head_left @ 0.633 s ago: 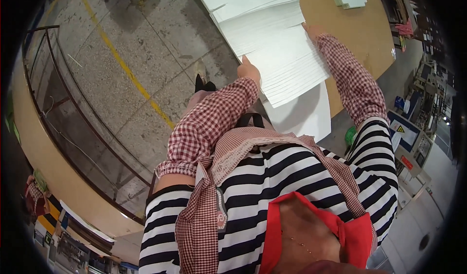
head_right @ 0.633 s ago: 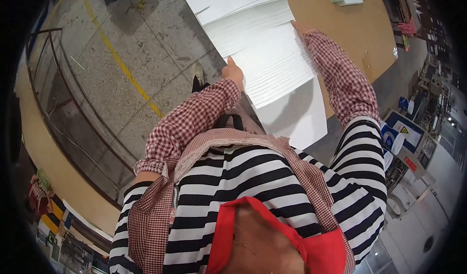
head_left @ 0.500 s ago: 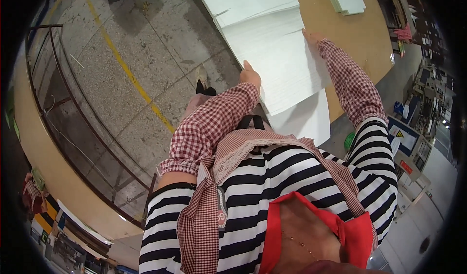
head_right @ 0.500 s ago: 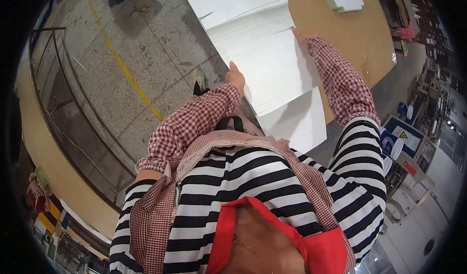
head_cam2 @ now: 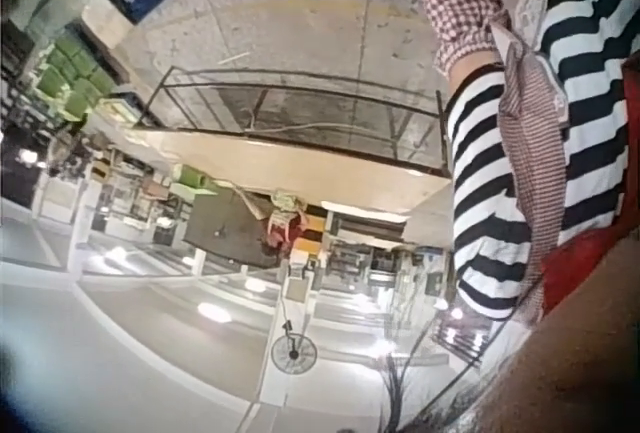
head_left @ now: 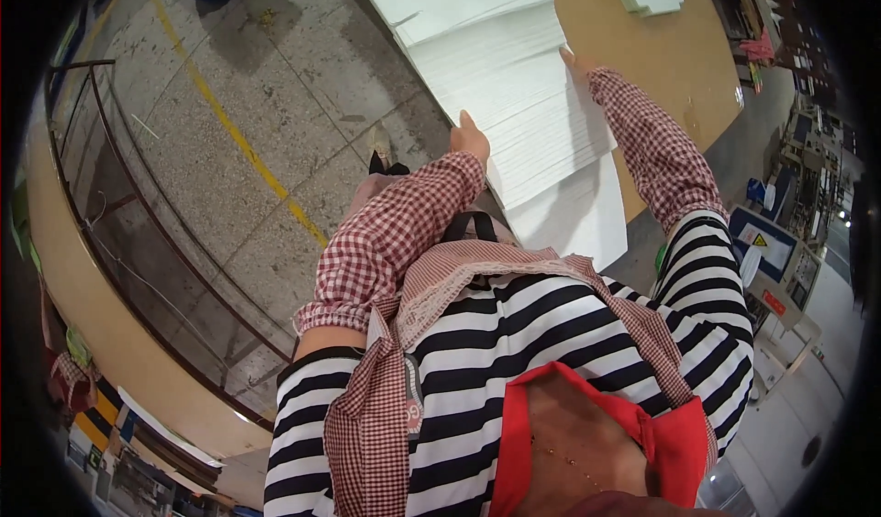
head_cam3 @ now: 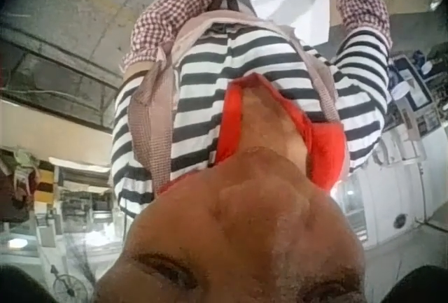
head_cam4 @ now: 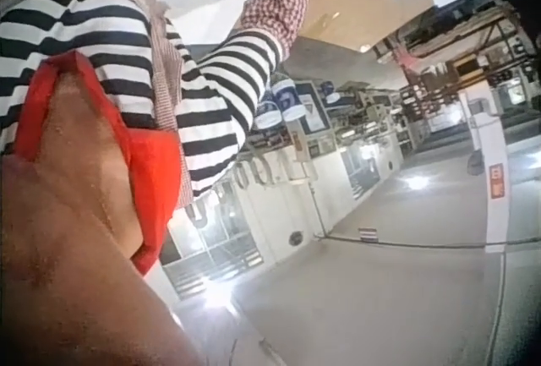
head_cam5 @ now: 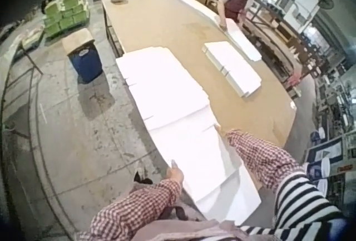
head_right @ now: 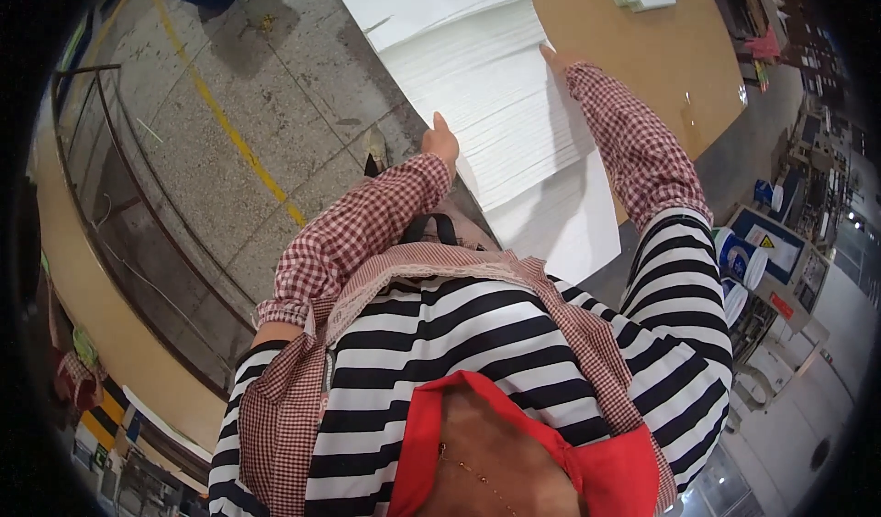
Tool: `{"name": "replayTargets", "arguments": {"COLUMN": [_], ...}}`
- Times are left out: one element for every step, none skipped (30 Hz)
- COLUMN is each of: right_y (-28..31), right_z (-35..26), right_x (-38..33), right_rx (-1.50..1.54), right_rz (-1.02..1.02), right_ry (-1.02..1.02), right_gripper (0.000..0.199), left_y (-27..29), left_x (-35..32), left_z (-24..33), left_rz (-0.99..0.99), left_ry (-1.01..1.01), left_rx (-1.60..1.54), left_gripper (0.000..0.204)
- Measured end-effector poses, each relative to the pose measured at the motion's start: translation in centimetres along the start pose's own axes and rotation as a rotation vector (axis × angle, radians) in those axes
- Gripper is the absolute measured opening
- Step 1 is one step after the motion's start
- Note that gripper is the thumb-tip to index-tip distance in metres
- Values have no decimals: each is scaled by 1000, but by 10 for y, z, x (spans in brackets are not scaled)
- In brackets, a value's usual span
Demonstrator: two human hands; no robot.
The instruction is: Stacking and aligning large white paper sheets on a workbench in a paper processing facility.
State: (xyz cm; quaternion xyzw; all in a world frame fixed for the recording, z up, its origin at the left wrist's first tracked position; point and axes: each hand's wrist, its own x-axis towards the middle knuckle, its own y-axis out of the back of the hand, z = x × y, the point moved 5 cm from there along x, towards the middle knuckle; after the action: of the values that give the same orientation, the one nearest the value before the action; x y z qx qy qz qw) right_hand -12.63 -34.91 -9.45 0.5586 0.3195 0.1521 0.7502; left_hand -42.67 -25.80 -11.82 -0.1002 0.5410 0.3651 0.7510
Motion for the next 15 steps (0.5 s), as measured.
{"name": "replayTargets", "arguments": {"right_y": [-3, 0, 3, 9, 12, 20, 24, 29, 25, 18, 10, -6, -21, -26, -33], "right_z": [2, 0, -2, -4, -5, -6, -8, -2, 9, 17, 28, 35, 40, 45, 46], "right_x": [-2, -3, -1, -2, -3, -4, -7, -12, -21, -31, -41, -53, -63, -67, -71], "right_rx": [20, 23, 36, 40, 55, 26, 4, 11, 264, 400, 531, 794, 1063, 851, 776], "right_rz": [-7, 25, 9, 42, -18, -20, -32, -29, -156, -220, -279, -356, -403, -271, -192], "right_ry": [-55, -35, -19, -20, -23, -3, 23, -9, -95, -144, -202, -297, -362, -197, -61], "right_gripper": [60, 60, 61, 61, 61, 62, 62, 62, 63, 63, 63, 61, 60, 58, 55], "left_y": [2, -2, -3, -3, -5, -2, -2, -1, 2, -1, -4, -8, -9, -8, -8], "left_x": [0, 3, 7, 9, 10, 13, 15, 16, 16, 15, 14, 10, 6, 4, 2], "left_z": [-1, -5, -6, -7, -12, -10, -10, -12, -13, -14, -15, -19, -23, -24, -25], "left_rz": [75, 0, -54, -37, -90, -60, -54, -87, -54, -138, -214, -231, -232, -182, -151], "left_ry": [-19, 38, 75, 75, 106, 85, 62, 72, 55, 29, 17, 3, -2, -38, -59], "left_rx": [-6, -73, -146, -146, -111, -125, -127, -95, -65, 11, 88, 62, 93, 110, 113], "left_gripper": [64, 64, 66, 67, 67, 67, 68, 66, 66, 66, 67, 65, 65, 62, 58]}}
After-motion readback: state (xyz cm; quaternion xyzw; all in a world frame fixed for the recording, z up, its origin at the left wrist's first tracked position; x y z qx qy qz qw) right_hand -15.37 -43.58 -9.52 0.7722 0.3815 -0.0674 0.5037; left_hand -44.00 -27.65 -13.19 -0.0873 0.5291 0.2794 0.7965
